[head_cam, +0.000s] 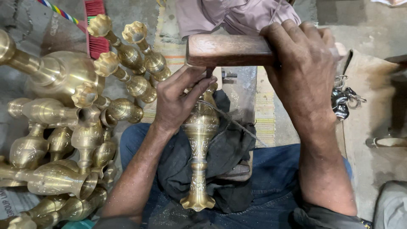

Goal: The person sits on the workshop floor with a brass vase held against a cloth-wrapped support on their lap. They hold a chisel against the vase surface and strike it with a wooden mallet, repositioning the chisel repeatedly to carve a decorative pattern into the brass.

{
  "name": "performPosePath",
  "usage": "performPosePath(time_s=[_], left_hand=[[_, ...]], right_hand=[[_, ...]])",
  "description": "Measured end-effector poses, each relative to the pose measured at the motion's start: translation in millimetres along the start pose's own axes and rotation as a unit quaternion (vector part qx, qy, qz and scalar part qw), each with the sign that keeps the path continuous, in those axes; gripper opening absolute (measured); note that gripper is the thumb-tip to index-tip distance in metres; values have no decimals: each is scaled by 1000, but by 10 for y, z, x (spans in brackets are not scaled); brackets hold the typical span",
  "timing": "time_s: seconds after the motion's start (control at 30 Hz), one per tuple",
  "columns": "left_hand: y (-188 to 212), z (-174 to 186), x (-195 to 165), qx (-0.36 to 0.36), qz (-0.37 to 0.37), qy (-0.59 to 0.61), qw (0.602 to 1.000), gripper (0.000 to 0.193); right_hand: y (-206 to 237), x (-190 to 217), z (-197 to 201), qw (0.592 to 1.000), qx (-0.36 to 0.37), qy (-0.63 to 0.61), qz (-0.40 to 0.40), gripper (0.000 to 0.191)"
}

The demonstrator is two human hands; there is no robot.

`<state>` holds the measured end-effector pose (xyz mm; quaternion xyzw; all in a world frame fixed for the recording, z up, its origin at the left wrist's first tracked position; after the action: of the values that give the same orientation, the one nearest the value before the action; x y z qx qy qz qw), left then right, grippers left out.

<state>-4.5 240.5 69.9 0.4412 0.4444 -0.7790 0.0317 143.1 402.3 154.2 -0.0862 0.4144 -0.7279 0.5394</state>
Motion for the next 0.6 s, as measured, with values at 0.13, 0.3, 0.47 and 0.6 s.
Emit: performPosePath(time_s=[0.13,0.3,0.47,0.6], left_hand=[[-26,-4,-34,3,19,30,999,33],[-18,-23,-82,31,-11,-20,999,30],[-5,-23,9,8,26,27,999,30],[0,-31,48,10,25,10,1000,28]], right_hand=[[20,-64,-33,997,10,-71,-20,27],[46,-84,-115,992,39,-115,-18,41],[74,-37,-166,992,44,-120,-16,41],[82,-22,-187,999,42,-11,1,32]])
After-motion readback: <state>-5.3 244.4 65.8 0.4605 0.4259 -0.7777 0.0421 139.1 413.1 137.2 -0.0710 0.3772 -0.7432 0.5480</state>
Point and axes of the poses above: each hand's wrist, its own y-axis away from the middle knuckle, its own z-axis out of the back of the hand, x = y × z, the point moved 5 cm from there along -y, towards the middle knuckle, and after that the axes turned 15 degrees about y, right-handed, at the moved point
